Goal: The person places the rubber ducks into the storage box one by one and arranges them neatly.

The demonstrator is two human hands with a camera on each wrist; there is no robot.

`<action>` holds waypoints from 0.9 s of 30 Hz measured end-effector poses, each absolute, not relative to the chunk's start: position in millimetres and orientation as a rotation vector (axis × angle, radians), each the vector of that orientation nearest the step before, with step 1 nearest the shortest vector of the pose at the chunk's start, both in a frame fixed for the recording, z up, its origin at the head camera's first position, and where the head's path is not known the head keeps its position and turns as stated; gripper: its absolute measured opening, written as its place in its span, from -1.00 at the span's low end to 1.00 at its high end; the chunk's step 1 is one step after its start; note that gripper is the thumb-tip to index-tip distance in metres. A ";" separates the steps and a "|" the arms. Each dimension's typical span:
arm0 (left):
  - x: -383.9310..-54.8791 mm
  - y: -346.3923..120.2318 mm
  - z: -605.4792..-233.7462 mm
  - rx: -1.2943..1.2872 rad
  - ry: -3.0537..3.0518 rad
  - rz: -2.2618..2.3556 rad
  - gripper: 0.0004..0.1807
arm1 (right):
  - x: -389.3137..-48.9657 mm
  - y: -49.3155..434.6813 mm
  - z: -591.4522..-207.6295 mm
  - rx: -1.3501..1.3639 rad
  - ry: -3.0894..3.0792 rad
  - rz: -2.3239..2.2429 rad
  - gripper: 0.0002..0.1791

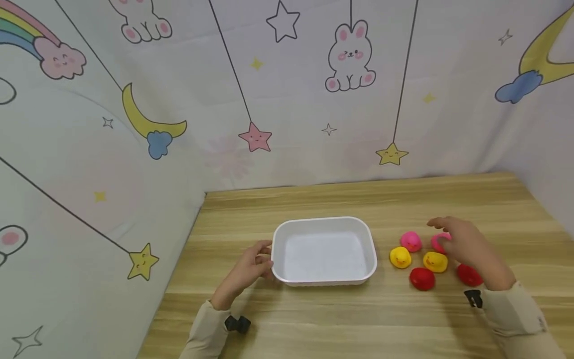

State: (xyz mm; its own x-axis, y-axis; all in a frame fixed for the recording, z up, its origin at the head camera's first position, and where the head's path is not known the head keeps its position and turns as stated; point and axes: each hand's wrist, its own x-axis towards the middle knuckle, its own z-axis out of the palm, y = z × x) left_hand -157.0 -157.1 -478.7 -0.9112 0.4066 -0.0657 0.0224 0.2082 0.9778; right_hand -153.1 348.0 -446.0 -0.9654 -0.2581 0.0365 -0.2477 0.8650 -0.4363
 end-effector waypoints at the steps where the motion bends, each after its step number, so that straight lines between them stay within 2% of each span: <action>1: -156.6 -157.2 -478.8 0.389 2.172 1.768 -0.36 | -154.6 349.5 -447.7 -0.394 3.003 -0.680 -0.61; 10: -158.1 -150.5 -482.1 0.286 2.098 1.856 -0.36 | -159.7 365.0 -464.4 -0.228 2.914 -0.690 -0.61; 20: -159.0 -147.6 -486.6 0.188 2.059 1.915 -0.44 | -163.7 372.4 -477.1 -0.196 2.909 -0.730 -0.58; 27: -159.4 -147.6 -486.6 0.198 2.056 1.920 -0.49 | -164.7 378.6 -484.5 -0.233 2.939 -0.744 -0.49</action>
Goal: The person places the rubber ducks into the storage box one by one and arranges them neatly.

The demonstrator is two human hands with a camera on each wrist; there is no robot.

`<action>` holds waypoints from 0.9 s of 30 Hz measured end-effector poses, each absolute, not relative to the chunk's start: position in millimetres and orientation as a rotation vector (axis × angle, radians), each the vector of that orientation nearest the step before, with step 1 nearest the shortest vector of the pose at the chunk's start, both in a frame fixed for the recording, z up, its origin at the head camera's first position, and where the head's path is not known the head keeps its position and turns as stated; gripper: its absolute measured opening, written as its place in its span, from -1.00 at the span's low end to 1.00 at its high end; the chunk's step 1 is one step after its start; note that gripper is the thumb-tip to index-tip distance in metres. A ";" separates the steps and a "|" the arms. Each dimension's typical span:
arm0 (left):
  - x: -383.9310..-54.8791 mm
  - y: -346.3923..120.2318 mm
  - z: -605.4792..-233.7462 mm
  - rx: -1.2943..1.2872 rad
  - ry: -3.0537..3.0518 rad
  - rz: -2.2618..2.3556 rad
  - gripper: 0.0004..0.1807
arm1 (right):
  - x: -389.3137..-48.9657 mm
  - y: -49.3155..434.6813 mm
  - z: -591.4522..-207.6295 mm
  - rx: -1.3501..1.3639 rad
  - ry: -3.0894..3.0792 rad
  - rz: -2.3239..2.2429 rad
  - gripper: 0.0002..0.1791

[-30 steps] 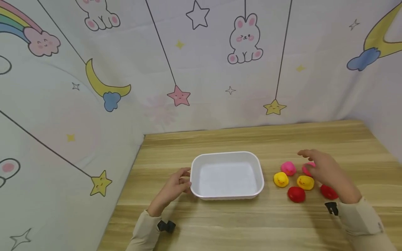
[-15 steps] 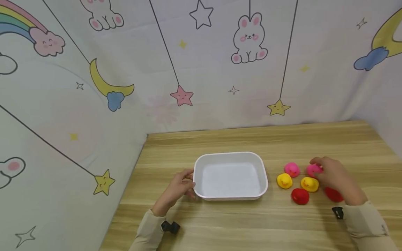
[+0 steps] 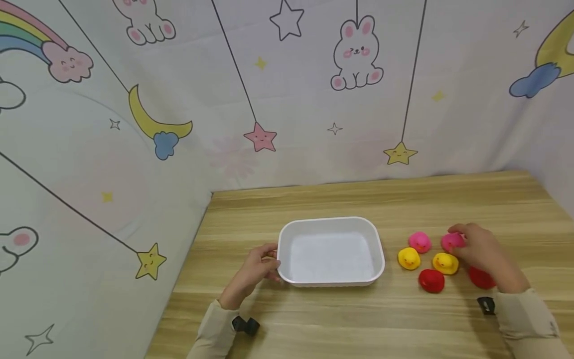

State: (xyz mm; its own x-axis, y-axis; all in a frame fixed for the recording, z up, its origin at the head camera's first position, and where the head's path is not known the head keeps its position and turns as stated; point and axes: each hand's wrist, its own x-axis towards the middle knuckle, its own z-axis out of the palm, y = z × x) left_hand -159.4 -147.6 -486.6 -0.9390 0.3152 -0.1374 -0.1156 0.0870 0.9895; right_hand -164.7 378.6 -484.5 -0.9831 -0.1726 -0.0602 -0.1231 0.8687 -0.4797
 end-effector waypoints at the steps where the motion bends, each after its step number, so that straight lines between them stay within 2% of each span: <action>1: -159.1 -147.7 -486.5 0.202 2.054 1.921 -0.48 | -165.6 379.7 -485.8 -0.244 2.941 -0.746 -0.49; 9: -158.6 -147.9 -485.0 0.208 2.051 1.918 -0.48 | -171.1 382.5 -496.8 -0.249 2.938 -0.709 -0.53; 20: -157.4 -148.2 -485.8 0.200 2.038 1.913 -0.47 | -170.9 378.2 -502.1 -0.222 2.990 -0.705 -0.44; 27: -160.1 -146.6 -485.3 0.216 2.054 1.916 -0.47 | -170.2 377.1 -501.7 -0.243 3.056 -0.785 -0.24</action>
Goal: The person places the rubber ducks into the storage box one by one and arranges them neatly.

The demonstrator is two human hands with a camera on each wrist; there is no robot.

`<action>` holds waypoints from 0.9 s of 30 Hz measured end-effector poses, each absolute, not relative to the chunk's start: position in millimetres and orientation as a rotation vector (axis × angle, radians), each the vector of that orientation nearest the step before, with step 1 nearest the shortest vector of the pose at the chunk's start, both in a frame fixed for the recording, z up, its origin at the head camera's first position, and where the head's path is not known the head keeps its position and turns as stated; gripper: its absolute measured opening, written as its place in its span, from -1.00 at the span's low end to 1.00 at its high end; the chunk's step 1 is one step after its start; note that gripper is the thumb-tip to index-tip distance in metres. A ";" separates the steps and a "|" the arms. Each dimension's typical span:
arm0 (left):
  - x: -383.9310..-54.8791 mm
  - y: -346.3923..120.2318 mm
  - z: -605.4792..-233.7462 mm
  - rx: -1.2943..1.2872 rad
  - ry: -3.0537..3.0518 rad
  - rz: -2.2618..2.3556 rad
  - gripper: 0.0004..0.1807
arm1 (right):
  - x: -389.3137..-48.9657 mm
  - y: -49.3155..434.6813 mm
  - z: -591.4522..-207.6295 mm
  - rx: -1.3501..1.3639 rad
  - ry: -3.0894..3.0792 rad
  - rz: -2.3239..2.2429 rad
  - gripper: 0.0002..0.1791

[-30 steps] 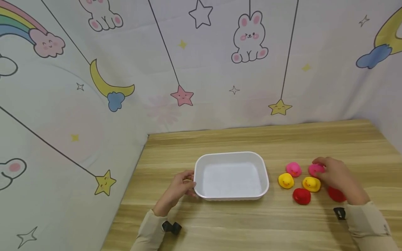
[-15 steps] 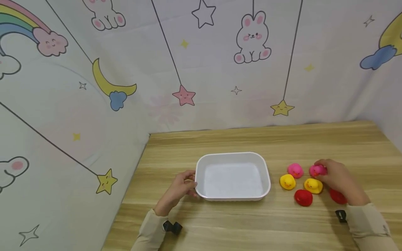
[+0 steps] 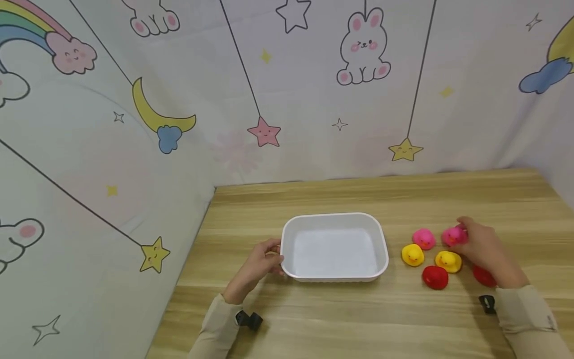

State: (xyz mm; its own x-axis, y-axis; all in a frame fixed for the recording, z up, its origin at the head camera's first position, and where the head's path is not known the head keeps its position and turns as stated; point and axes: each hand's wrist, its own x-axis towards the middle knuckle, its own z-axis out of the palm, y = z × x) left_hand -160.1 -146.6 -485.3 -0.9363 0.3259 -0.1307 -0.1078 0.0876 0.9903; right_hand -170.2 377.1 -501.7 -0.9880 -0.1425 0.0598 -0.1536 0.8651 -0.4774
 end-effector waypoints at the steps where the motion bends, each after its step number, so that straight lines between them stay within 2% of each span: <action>1: -160.3 -146.0 -484.8 0.212 2.057 1.914 -0.46 | -169.6 376.3 -500.7 0.233 -2.998 0.788 -0.24; 13: -158.0 -144.5 -482.1 0.194 2.094 1.901 -0.47 | -162.9 348.6 -470.6 0.238 -2.864 0.865 -0.42; 27: -158.9 -146.4 -484.3 0.212 2.086 1.908 -0.49 | -154.8 318.9 -446.6 0.222 -2.922 1.018 -0.33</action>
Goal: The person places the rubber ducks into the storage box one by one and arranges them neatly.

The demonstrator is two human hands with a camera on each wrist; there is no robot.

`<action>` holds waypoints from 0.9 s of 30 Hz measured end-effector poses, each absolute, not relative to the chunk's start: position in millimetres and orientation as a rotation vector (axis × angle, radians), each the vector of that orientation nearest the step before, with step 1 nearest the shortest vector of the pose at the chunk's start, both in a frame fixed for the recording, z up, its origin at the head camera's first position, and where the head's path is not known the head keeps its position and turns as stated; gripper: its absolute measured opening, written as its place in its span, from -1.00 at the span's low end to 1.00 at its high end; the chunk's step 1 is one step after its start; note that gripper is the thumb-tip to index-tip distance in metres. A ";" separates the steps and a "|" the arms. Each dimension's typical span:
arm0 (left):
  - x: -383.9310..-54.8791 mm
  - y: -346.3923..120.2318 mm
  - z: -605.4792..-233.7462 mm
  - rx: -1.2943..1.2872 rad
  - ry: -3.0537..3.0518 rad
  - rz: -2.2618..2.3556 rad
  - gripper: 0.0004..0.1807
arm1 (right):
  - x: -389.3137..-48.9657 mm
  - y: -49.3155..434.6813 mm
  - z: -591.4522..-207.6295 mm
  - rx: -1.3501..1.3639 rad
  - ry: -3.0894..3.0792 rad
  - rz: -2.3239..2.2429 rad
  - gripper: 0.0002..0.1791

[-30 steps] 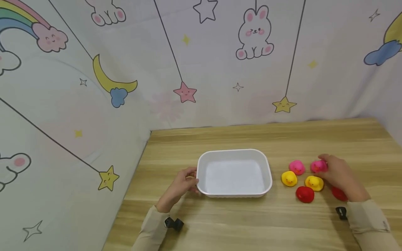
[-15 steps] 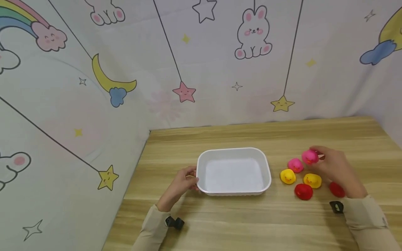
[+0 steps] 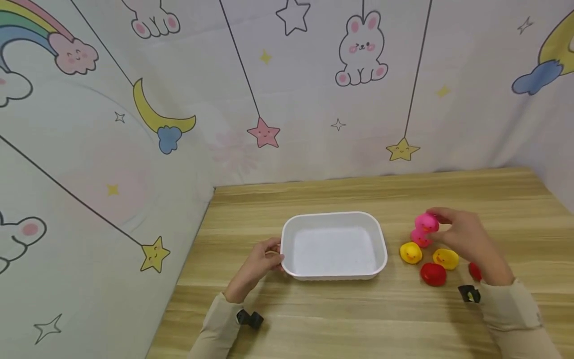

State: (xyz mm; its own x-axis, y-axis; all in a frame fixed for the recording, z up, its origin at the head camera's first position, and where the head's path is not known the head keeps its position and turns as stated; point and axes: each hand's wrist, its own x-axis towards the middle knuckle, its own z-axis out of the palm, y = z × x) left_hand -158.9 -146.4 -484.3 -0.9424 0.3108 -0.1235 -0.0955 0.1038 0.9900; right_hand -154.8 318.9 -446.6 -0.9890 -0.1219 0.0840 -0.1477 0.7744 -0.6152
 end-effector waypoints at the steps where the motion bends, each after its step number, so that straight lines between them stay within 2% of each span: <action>1: -158.5 -146.2 -484.1 0.208 2.087 1.909 -0.49 | -154.4 316.7 -446.1 0.219 -2.921 1.024 -0.33; 18: -155.2 -144.8 -485.1 0.203 2.054 1.935 -0.48 | -155.2 290.3 -435.0 0.321 -2.931 0.969 -0.30; 27: -156.3 -147.8 -483.1 0.189 2.004 1.973 -0.47 | -164.3 267.8 -433.0 0.419 -2.876 1.005 -0.37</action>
State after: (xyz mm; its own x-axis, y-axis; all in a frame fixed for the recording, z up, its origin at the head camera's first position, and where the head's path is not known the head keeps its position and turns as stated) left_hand -156.3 -147.8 -483.1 -0.9394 0.3153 -0.1347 -0.1298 0.0366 0.9909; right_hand -164.3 267.8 -433.0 -0.9607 -0.2326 0.1514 -0.2763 0.7494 -0.6017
